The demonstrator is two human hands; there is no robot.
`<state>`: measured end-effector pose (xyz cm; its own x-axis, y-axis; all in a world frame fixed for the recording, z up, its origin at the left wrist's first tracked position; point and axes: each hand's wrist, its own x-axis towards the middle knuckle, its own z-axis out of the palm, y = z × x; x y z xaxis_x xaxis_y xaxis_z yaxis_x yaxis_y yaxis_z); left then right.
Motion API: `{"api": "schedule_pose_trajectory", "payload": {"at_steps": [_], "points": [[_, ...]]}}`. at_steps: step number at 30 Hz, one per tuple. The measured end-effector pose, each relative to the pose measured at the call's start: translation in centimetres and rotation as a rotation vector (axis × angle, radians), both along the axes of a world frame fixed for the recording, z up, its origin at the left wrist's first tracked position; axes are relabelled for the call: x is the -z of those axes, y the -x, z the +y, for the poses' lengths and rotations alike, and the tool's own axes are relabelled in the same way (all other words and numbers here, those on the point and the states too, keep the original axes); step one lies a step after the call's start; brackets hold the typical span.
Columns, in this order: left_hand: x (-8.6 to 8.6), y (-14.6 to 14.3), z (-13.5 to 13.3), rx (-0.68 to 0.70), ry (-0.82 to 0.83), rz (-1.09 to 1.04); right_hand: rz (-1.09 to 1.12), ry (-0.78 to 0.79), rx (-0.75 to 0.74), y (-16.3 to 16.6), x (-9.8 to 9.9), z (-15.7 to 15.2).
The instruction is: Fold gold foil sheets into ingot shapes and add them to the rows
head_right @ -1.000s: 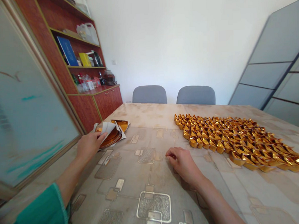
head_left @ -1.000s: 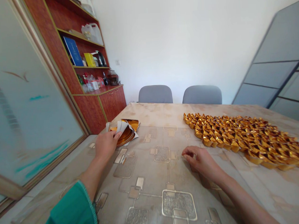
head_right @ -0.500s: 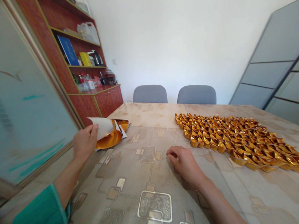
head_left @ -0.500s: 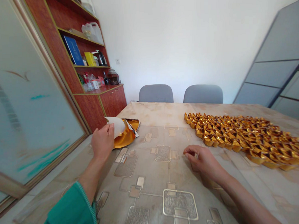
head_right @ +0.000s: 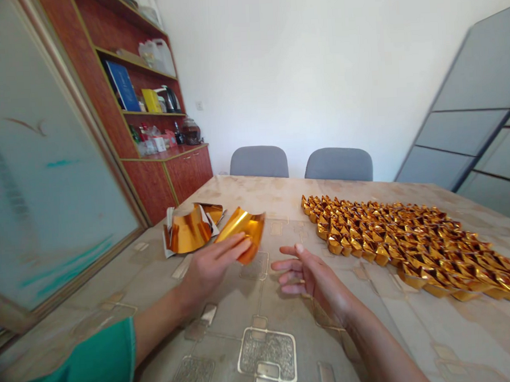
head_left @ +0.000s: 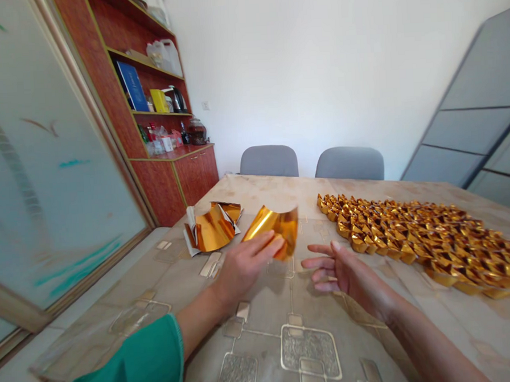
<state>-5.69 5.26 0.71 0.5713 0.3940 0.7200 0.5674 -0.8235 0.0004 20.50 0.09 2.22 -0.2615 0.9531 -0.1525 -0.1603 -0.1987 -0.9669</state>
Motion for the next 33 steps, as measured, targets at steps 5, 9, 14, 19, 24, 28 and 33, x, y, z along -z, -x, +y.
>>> {"api": "schedule_pose_trajectory", "payload": {"at_steps": [5,9,14,19,24,28,33], "points": [[1.4,-3.1,-2.5,0.115,-0.013,0.235,0.026,0.045,-0.053,0.2,0.2,-0.1],[2.1,-4.0,-2.8,0.121,0.053,0.258,-0.181,-0.1,0.028,0.6,0.7,0.2],[1.7,-3.5,-2.4,0.145,0.4,0.1,-0.597,-0.607,0.225,0.4,0.5,0.4],[1.5,-2.9,-2.0,-0.001,0.621,-0.074,-0.934,-1.057,0.083,-1.3,0.6,-0.9],[1.6,-2.7,-2.0,-0.188,0.567,-0.047,-0.971,-0.986,-0.305,-2.4,2.1,-2.4],[1.7,-2.2,-2.4,0.079,0.422,0.054,-0.971,-0.934,-0.41,-2.5,2.3,-3.0],[2.0,-1.6,-2.6,0.376,0.442,0.212,-0.954,-0.922,-0.412,-3.1,1.9,-3.8]]}}
